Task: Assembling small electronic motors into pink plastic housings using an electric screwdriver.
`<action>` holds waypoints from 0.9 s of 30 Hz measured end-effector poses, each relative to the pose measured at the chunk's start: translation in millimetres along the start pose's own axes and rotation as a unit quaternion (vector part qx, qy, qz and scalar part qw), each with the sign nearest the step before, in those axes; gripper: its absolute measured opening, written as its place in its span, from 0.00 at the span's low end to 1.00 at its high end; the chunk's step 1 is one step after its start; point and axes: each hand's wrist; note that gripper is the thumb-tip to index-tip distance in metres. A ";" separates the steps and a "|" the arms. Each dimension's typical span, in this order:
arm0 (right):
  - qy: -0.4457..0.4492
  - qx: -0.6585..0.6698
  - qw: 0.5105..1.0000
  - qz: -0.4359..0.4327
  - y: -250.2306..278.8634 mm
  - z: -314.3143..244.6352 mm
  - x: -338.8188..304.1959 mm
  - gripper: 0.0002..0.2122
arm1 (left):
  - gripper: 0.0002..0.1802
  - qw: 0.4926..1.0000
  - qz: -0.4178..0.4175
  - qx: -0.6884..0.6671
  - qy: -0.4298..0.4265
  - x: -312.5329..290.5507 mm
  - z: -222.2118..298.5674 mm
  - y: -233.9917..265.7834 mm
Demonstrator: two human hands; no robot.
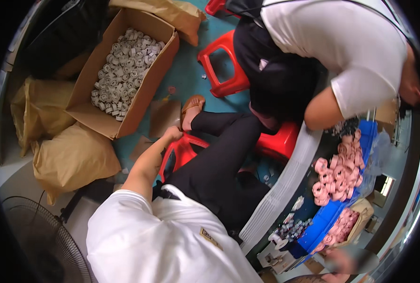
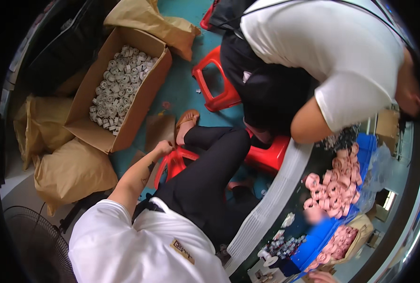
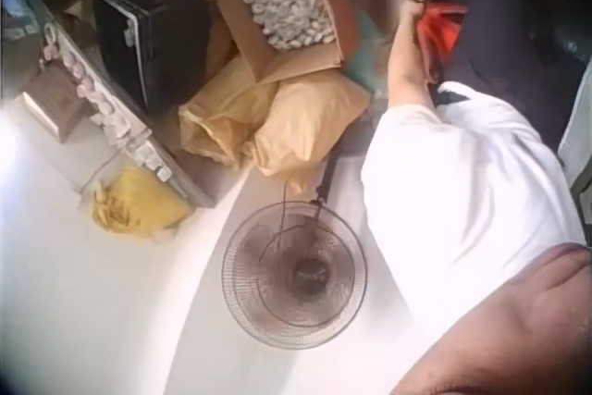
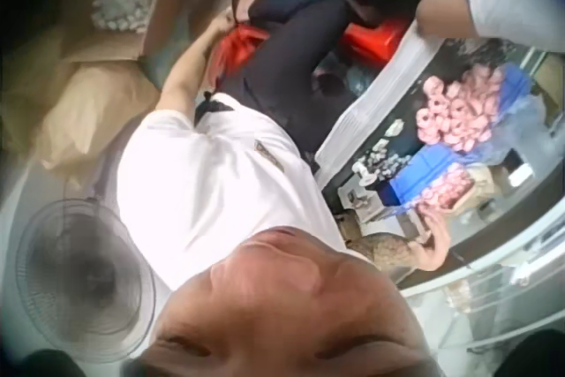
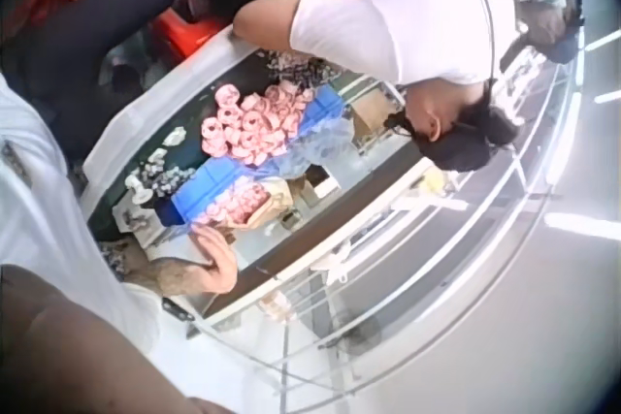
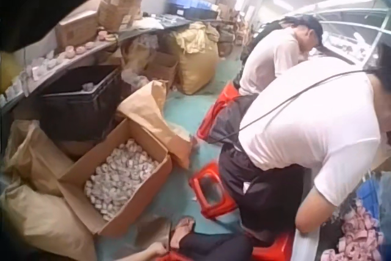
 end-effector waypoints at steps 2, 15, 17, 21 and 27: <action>-0.158 0.137 0.977 0.038 -12.8 12.6 -8.4 0.28 | 0.24 0.997 0.056 -0.042 0.047 38.4 -33.9 5.8; -0.504 0.372 0.779 0.009 -75.3 44.0 167.8 0.33 | 0.37 0.943 0.264 -0.063 0.194 234.5 -74.5 80.4; -0.494 0.396 0.773 -0.031 -91.5 41.6 229.2 0.33 | 0.37 0.919 0.369 -0.049 0.132 267.6 -132.7 56.2; -0.497 0.430 0.753 -0.029 -112.5 75.0 179.6 0.34 | 0.14 0.964 0.256 -0.069 -0.026 294.2 -100.0 29.7; -0.437 0.550 0.707 -0.077 -178.8 129.1 210.3 0.35 | 0.13 0.816 0.296 -0.483 0.114 291.0 -156.2 16.5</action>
Point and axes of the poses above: each hand's wrist, its own x-axis towards the middle knuckle, its own y-axis out of the back of the hand, z = x × y, and after that the axes turned 8 degrees about -x, right-handed
